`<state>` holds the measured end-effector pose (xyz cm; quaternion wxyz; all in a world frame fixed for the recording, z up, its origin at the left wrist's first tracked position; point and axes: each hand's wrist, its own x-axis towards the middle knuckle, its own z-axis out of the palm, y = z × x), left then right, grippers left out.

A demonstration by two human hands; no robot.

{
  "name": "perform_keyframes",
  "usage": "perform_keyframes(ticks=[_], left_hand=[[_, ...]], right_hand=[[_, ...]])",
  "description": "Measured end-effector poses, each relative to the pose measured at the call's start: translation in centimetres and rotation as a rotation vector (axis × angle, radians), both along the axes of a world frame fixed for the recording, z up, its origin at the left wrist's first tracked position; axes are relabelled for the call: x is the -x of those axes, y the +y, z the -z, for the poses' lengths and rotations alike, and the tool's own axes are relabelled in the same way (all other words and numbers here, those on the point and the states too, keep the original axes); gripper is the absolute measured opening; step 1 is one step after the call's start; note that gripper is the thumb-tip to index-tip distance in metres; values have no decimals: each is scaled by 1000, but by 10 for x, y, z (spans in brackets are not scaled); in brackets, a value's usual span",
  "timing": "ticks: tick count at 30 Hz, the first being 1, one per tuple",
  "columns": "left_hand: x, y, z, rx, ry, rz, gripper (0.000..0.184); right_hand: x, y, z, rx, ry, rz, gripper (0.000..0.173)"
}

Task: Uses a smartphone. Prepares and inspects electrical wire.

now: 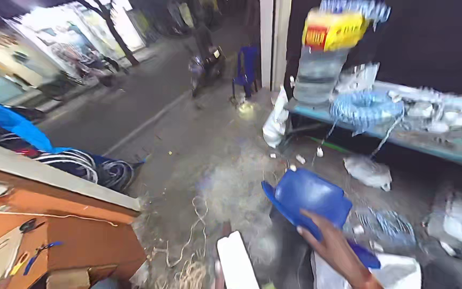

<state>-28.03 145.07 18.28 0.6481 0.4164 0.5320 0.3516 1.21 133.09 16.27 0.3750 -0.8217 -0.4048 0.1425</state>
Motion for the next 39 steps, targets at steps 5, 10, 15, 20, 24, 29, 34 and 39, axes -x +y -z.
perform_keyframes(ticks=[5, 10, 15, 20, 24, 29, 34, 39], left_hand=[[-50, 183, -17, 8, 56, 216, 45], [-92, 345, -51, -111, -66, 430, 45], [-149, 430, -49, -134, -175, 533, 46], [-227, 448, -33, 61, -107, 561, 47], [-298, 456, -21, 134, -81, 717, 46], [-394, 449, -34, 112, -58, 910, 44], [-484, 434, -41, 57, -22, 1102, 47], [-563, 420, -39, 135, -49, 1242, 48]], right_hand=[[4, 118, 57, 487, 86, 104, 93], [2, 196, 70, 701, 242, 329, 67], [6, 207, 76, 760, 201, 443, 49], [13, 195, 89, 723, 114, 437, 50], [27, 171, 101, 620, 46, 435, 51], [51, 147, 108, 534, -18, 487, 54], [46, 158, 101, 556, 19, 558, 51], [40, 164, 102, 603, 31, 623, 51]])
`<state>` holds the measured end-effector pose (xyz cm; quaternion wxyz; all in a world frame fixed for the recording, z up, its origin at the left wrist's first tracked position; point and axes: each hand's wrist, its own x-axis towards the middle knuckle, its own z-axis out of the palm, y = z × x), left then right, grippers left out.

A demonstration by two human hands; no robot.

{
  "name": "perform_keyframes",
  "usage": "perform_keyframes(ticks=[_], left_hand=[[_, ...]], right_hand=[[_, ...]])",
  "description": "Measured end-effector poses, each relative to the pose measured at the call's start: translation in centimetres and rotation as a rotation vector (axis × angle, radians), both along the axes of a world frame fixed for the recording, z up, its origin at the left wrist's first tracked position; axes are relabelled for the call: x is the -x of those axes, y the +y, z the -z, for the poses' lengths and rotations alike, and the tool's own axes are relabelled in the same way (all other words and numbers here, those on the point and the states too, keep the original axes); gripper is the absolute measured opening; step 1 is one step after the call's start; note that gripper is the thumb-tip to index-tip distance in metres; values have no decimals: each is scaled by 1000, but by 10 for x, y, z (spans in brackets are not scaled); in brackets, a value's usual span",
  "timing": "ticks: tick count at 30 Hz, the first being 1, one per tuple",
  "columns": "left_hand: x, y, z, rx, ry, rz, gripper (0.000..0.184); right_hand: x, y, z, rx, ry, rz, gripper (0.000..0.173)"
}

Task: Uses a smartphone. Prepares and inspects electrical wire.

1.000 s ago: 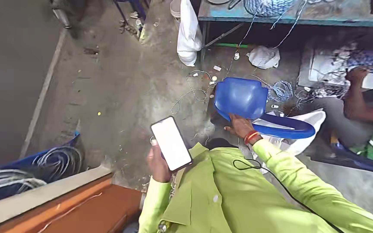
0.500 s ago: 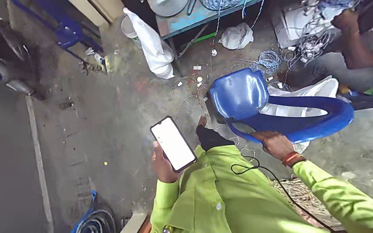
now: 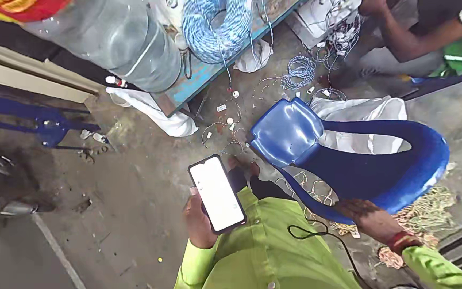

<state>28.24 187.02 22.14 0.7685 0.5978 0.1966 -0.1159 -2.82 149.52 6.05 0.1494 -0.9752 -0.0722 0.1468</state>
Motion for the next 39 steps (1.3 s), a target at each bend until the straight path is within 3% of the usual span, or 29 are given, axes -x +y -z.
perform_keyframes(ticks=[5, 16, 22, 25, 28, 30, 35, 37, 39], left_hand=[[-76, -1, 9, 29, -6, 126, 44], [-234, -33, 25, -47, 4, 432, 40], [-277, -65, 34, -17, -25, 488, 39], [-293, -92, 40, -8, 12, 480, 41], [-315, -139, 47, -1, -15, 446, 38], [-333, -173, 59, 38, -80, 437, 37], [-383, -262, 93, 84, -188, 345, 29], [-390, -280, 104, 126, -160, 329, 30], [-391, -290, 121, 107, -154, 358, 31]], right_hand=[[-5, 1, -1, 62, 80, 17, 65], [-41, 22, -23, 67, 633, 213, 81], [-95, 31, -25, 88, 1098, 242, 94], [-162, 25, -30, -105, 1261, 425, 82], [-240, -9, -19, -372, 1060, 640, 61], [-299, -51, -2, -428, 937, 662, 51], [-435, -193, 93, -394, 847, 588, 47], [-469, -216, 119, -353, 820, 654, 41], [-497, -226, 142, -325, 603, 698, 31]])
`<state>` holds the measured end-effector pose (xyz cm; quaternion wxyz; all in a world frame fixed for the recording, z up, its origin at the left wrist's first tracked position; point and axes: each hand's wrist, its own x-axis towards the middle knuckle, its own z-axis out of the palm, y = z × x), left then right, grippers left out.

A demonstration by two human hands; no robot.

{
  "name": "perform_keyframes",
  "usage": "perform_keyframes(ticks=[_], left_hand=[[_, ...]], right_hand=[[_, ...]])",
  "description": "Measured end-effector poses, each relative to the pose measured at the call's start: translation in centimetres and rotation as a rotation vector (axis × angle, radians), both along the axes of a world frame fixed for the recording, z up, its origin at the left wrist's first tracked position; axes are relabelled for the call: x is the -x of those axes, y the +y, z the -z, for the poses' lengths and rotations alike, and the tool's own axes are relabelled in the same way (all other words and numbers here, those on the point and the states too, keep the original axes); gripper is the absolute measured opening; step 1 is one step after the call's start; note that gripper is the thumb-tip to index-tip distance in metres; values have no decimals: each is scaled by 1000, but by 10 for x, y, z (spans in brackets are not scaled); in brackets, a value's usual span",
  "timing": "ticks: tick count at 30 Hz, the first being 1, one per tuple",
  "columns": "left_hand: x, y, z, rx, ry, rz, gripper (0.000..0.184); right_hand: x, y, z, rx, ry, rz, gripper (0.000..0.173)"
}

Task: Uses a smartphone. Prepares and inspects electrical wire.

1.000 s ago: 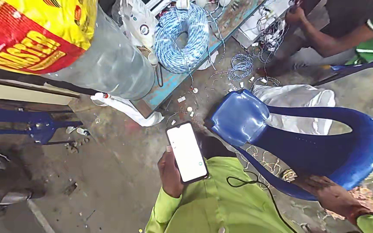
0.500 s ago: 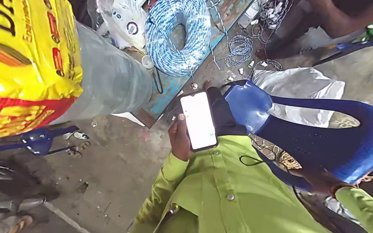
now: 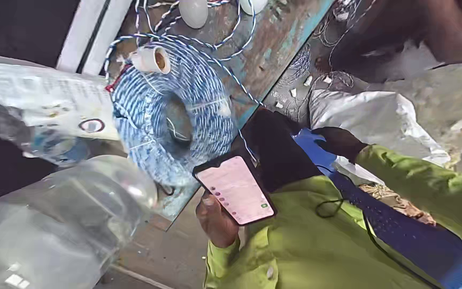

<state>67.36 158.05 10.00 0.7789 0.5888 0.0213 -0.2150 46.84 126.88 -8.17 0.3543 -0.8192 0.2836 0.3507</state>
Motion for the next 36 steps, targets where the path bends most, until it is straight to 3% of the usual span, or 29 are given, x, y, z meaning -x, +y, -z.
perform_keyframes(ticks=[2, 6, 9, 14, 23, 28, 32, 36], left_hand=[[-6, -10, 40, -26, -65, 45, 31], [18, -16, 104, 11, -19, 41, 28], [43, -28, 138, 35, 20, 51, 28], [77, -56, 171, 71, -67, 71, 28], [136, -96, 213, 104, -185, -39, 29], [183, -125, 214, 116, -80, -178, 30], [226, -126, 219, 71, -109, -264, 35], [269, -122, 225, 26, -101, -349, 38]], right_hand=[[-53, -8, 7, -70, -252, 112, 27], [-102, 24, -30, -649, -224, 583, 21], [-98, 36, -44, -935, -207, 694, 28], [-76, 43, -39, -1026, -296, 616, 61], [-39, 23, 7, -1182, -733, 355, 47], [-6, 3, 10, -1254, -710, 207, 71], [38, 0, 34, -1346, -593, 127, 68], [81, 8, 55, -1437, -533, 50, 83]])
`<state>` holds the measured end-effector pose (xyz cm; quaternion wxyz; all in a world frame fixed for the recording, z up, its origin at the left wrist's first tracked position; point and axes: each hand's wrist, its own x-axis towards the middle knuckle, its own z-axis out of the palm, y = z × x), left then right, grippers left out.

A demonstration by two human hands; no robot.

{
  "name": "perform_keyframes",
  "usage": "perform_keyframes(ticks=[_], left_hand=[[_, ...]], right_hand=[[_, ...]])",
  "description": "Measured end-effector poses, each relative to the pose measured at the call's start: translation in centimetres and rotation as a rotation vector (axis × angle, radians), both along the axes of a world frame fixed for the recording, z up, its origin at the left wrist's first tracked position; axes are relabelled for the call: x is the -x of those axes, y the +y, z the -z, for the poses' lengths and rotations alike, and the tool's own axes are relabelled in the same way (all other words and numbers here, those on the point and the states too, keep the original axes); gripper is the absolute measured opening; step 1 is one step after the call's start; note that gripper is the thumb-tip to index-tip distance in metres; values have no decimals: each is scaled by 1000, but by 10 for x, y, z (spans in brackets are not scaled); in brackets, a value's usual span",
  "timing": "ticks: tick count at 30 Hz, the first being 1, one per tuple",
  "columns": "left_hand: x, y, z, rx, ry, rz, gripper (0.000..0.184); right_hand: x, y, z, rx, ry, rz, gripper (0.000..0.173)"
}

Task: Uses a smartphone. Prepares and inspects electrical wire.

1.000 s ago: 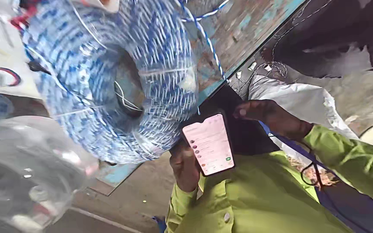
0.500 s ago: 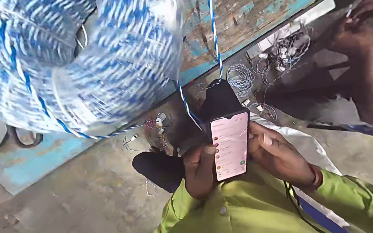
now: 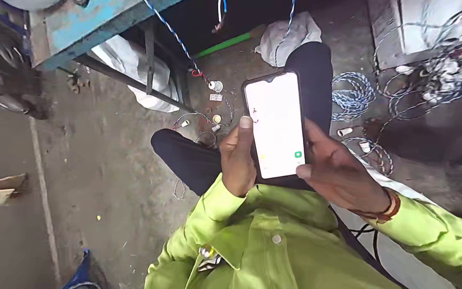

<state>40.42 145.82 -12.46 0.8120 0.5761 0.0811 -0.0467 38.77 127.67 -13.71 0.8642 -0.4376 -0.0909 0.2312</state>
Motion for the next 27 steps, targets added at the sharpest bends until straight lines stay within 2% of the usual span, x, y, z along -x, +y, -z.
perform_keyframes(ticks=[6, 9, 16, 22, 27], left_hand=[[49, -7, 10, -45, -55, 22, 40], [57, -5, 10, -43, -84, 0, 41], [62, 16, 18, -27, -47, -35, 41], [58, 30, 25, -12, -51, -63, 38], [50, 39, 26, 11, -54, -74, 39]], right_hand=[[43, -2, 8, -40, 21, 24, 76], [53, 3, 14, -88, 12, 30, 77], [45, 22, 23, 92, -84, -41, 97], [34, 35, 27, 179, -125, -51, 97], [25, 44, 24, 153, -141, -53, 93]])
